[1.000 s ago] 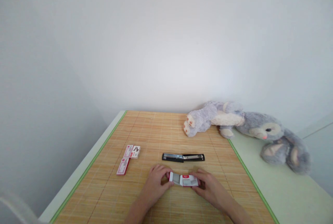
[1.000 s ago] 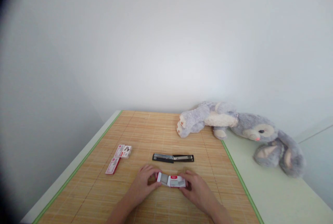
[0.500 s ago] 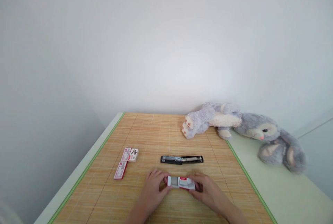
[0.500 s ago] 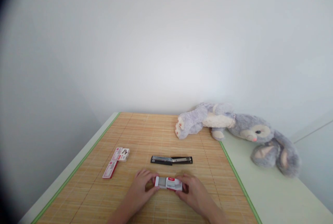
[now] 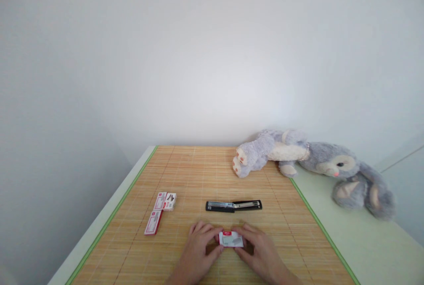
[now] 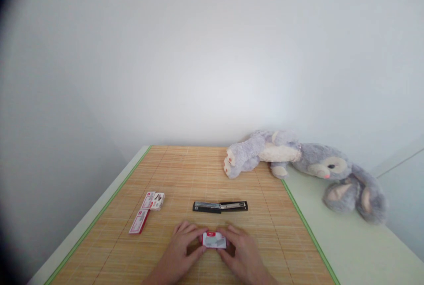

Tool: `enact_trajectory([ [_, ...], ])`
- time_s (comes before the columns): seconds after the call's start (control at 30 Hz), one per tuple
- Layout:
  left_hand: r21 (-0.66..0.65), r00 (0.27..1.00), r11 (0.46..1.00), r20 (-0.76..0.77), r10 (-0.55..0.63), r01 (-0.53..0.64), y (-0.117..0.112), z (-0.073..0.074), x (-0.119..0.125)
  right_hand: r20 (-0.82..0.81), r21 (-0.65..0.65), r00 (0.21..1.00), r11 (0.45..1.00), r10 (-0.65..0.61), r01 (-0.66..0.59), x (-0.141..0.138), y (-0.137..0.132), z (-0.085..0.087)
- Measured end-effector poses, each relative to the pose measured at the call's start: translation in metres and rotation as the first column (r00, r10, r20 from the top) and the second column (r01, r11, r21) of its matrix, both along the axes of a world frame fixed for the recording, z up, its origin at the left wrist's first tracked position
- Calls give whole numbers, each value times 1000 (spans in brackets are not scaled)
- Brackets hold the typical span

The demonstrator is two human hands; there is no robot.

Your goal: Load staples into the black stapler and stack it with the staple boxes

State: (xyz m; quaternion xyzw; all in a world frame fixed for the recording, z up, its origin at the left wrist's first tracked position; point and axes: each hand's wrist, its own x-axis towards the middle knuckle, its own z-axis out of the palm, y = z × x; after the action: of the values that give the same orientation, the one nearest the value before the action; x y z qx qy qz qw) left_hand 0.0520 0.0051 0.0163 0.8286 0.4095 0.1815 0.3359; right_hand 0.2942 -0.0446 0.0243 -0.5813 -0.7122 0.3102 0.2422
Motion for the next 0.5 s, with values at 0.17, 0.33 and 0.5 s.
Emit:
enact_trajectory([
  [0.17, 38, 997, 999, -66, -29, 32, 1, -1, 1, -39, -16, 999, 999, 27, -28, 5, -1, 2],
  [0.33, 63, 996, 997, -82, -46, 51, -1, -4, 4, -29, -26, 999, 999, 33, -34, 7, 1, -1],
  [0.5, 34, 998, 999, -47, -34, 35, -8, -2, 7, 20, 1, 999, 1000, 28, -28, 5, 1, -7],
])
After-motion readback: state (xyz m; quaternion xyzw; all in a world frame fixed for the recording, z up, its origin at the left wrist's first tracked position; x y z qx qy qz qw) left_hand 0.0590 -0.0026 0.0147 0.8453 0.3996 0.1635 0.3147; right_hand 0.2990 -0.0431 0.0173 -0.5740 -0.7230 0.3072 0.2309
